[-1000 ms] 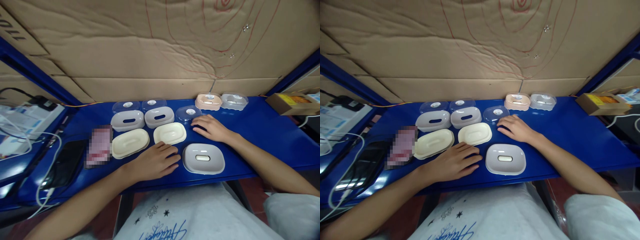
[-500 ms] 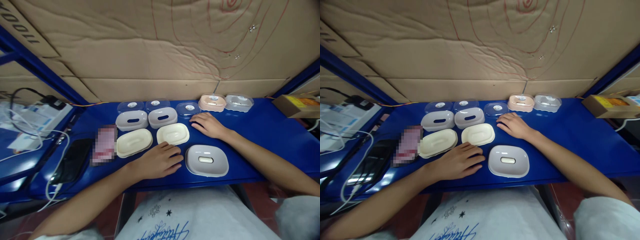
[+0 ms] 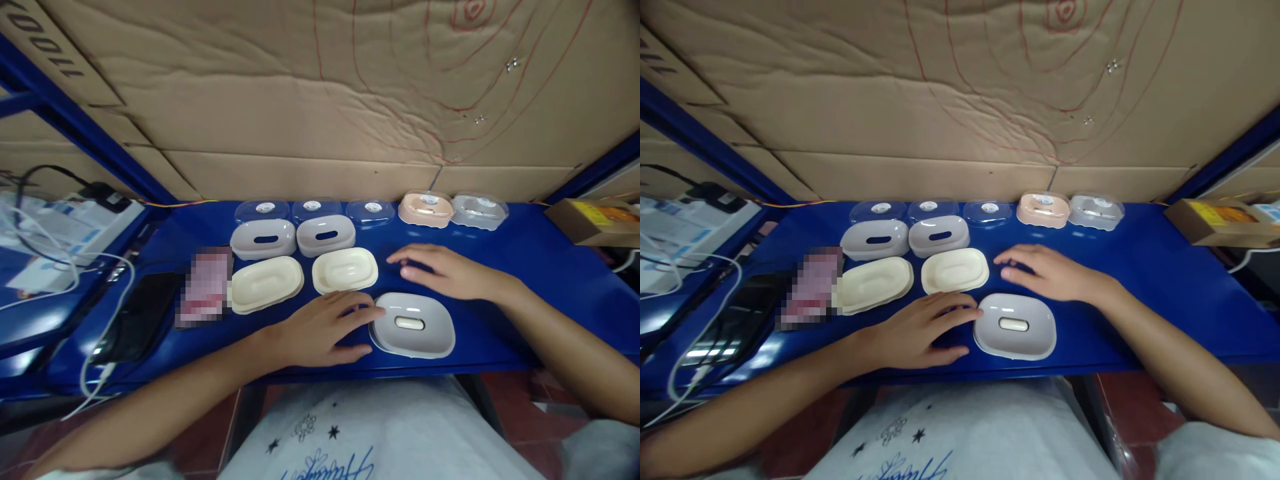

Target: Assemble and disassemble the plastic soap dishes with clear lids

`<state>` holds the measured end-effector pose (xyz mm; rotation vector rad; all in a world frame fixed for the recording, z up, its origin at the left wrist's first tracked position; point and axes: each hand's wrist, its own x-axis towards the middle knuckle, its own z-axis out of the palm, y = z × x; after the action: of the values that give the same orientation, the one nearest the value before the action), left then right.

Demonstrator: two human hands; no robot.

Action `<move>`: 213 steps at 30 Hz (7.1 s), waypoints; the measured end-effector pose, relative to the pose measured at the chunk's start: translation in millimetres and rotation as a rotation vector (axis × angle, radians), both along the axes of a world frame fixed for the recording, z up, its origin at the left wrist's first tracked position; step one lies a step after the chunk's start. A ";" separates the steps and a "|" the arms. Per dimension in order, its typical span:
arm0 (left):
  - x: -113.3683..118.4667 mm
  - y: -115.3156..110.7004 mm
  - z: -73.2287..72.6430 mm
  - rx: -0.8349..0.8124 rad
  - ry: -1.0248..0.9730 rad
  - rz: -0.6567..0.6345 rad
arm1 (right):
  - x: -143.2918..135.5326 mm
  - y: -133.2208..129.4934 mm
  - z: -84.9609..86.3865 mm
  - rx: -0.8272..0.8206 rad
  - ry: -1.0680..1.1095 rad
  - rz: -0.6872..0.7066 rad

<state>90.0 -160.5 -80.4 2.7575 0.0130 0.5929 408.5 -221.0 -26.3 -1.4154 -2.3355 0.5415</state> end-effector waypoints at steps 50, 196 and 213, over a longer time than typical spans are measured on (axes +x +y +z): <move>11.4 -10.3 -10.1 -0.005 0.203 0.196 | 50.7 13.0 -36.5 0.204 -0.076 -0.196; 12.7 -8.7 -5.3 0.224 0.247 0.165 | 61.5 -12.1 -43.3 -0.053 -0.269 -0.462; 12.9 -8.3 -5.8 0.241 0.230 0.156 | 54.3 -12.0 -36.5 -0.162 -0.294 -0.466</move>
<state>102.8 -168.8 -86.1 3.0661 0.2245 0.3294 462.8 -233.1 -62.8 -2.1594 -2.0870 0.4133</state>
